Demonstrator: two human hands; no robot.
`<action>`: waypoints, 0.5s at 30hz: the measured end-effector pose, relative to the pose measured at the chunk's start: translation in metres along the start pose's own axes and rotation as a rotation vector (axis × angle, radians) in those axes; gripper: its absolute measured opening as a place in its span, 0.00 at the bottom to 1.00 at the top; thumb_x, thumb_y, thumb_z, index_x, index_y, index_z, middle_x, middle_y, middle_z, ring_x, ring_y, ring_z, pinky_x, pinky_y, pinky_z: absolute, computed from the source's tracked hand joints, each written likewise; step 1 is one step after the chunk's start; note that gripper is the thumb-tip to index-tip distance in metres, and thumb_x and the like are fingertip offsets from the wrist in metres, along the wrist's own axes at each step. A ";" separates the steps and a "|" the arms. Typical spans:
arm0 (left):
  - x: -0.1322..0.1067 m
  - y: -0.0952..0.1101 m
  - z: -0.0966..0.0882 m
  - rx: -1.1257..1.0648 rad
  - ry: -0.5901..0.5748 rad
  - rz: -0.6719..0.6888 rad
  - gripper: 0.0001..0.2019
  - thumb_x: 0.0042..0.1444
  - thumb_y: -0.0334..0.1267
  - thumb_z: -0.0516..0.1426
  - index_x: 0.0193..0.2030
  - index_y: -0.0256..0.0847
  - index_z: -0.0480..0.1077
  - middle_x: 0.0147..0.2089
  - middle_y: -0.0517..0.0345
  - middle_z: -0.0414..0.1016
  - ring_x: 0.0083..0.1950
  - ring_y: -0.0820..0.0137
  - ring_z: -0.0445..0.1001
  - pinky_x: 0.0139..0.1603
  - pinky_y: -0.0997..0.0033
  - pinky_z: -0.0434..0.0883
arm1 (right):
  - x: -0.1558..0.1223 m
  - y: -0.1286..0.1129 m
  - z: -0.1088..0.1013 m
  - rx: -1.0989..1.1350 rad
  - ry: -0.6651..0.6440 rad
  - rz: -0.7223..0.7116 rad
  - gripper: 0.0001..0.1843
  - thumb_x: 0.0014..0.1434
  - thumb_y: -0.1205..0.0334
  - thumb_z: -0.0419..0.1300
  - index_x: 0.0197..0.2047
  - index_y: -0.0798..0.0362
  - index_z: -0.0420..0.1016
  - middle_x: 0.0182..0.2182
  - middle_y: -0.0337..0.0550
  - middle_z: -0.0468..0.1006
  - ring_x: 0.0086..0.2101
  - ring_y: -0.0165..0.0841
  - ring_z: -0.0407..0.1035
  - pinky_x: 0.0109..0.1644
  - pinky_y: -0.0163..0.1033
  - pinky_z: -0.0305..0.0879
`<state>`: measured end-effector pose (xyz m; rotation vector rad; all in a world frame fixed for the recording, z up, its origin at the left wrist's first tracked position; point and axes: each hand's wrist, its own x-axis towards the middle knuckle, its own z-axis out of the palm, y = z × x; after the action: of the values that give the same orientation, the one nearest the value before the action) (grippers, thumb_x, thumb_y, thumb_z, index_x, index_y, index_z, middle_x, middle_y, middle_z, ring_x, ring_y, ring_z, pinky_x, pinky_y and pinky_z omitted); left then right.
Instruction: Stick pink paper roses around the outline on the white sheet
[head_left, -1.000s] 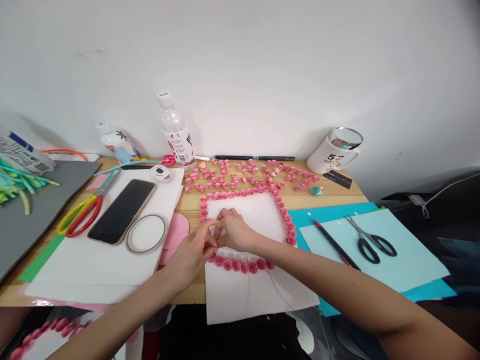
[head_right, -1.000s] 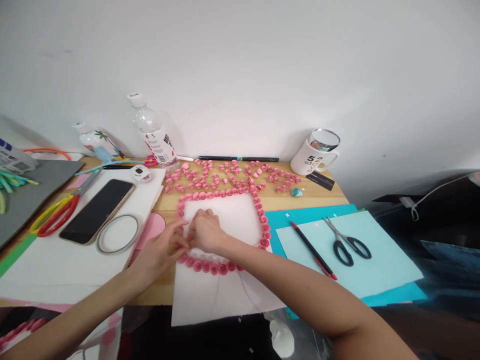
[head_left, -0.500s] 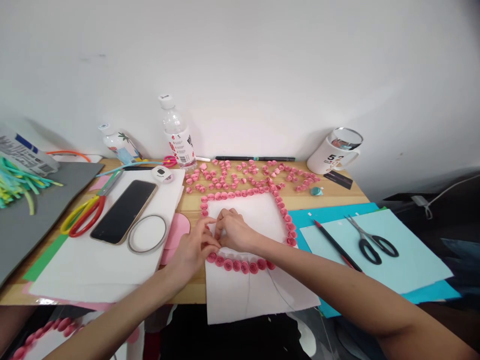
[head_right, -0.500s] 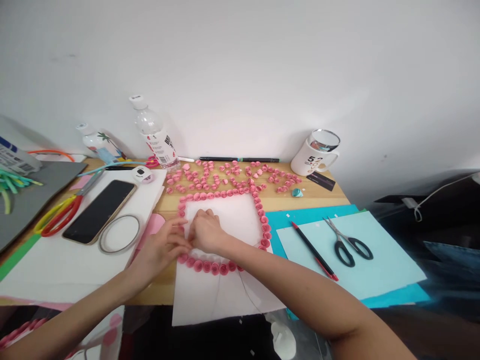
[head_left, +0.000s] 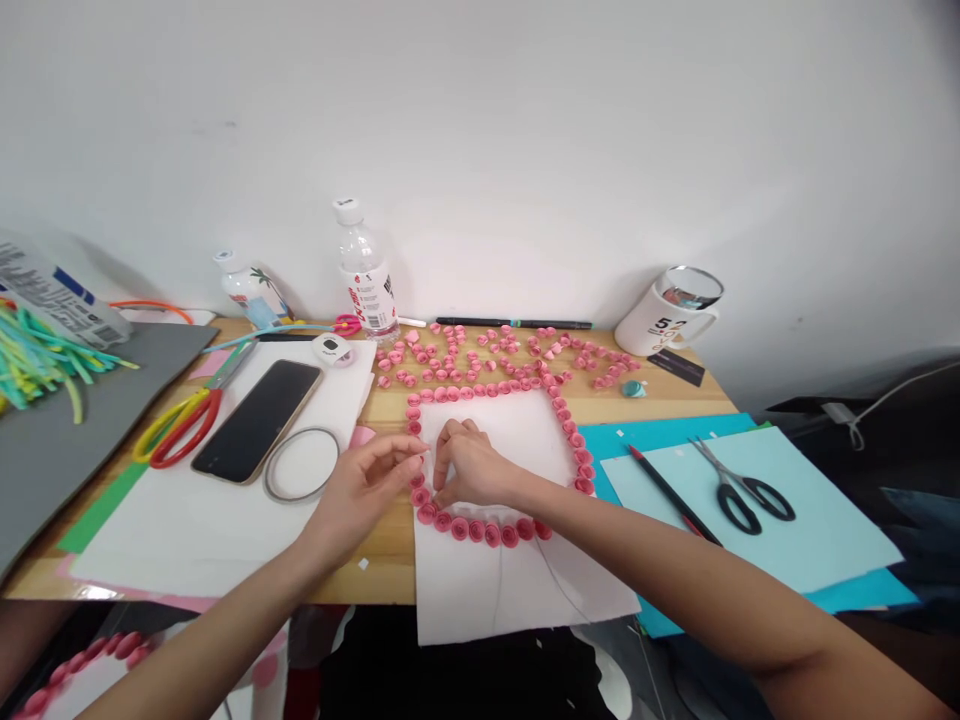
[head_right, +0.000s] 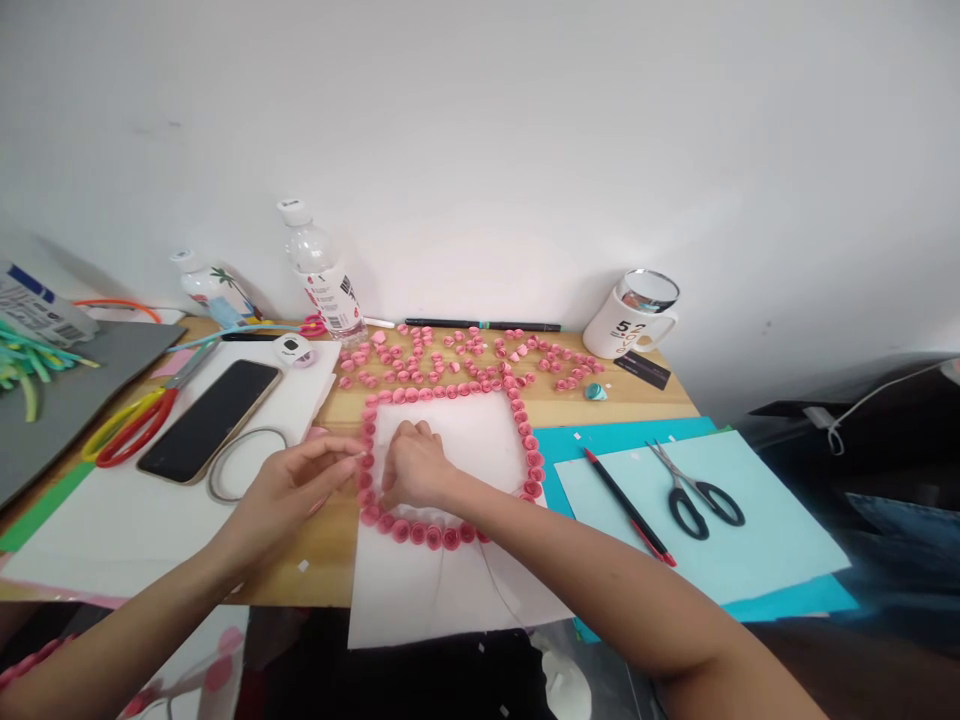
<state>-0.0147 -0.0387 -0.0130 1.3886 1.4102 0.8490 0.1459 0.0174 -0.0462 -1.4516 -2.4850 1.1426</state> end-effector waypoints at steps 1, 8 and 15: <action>-0.001 0.001 -0.001 -0.095 -0.023 -0.067 0.11 0.52 0.43 0.58 0.39 0.39 0.74 0.33 0.58 0.75 0.34 0.70 0.73 0.38 0.69 0.72 | -0.001 0.002 -0.002 0.047 0.000 -0.027 0.07 0.40 0.67 0.71 0.25 0.53 0.79 0.41 0.47 0.70 0.46 0.41 0.61 0.48 0.44 0.61; -0.006 0.010 -0.001 -0.607 -0.120 -0.341 0.11 0.47 0.41 0.64 0.36 0.36 0.78 0.35 0.51 0.74 0.38 0.68 0.71 0.38 0.69 0.69 | -0.036 0.008 -0.018 0.762 0.209 -0.139 0.07 0.54 0.61 0.61 0.34 0.54 0.76 0.33 0.41 0.79 0.34 0.32 0.73 0.42 0.40 0.69; -0.012 0.014 0.008 -0.657 -0.215 -0.332 0.14 0.53 0.43 0.61 0.45 0.40 0.77 0.40 0.50 0.74 0.42 0.68 0.68 0.42 0.68 0.67 | -0.062 -0.007 -0.013 0.978 0.274 0.018 0.15 0.46 0.51 0.67 0.32 0.56 0.78 0.29 0.43 0.79 0.32 0.33 0.73 0.42 0.43 0.70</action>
<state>-0.0040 -0.0502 -0.0009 0.6969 1.0224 0.8131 0.1805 -0.0253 -0.0132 -1.1811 -1.3562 1.6565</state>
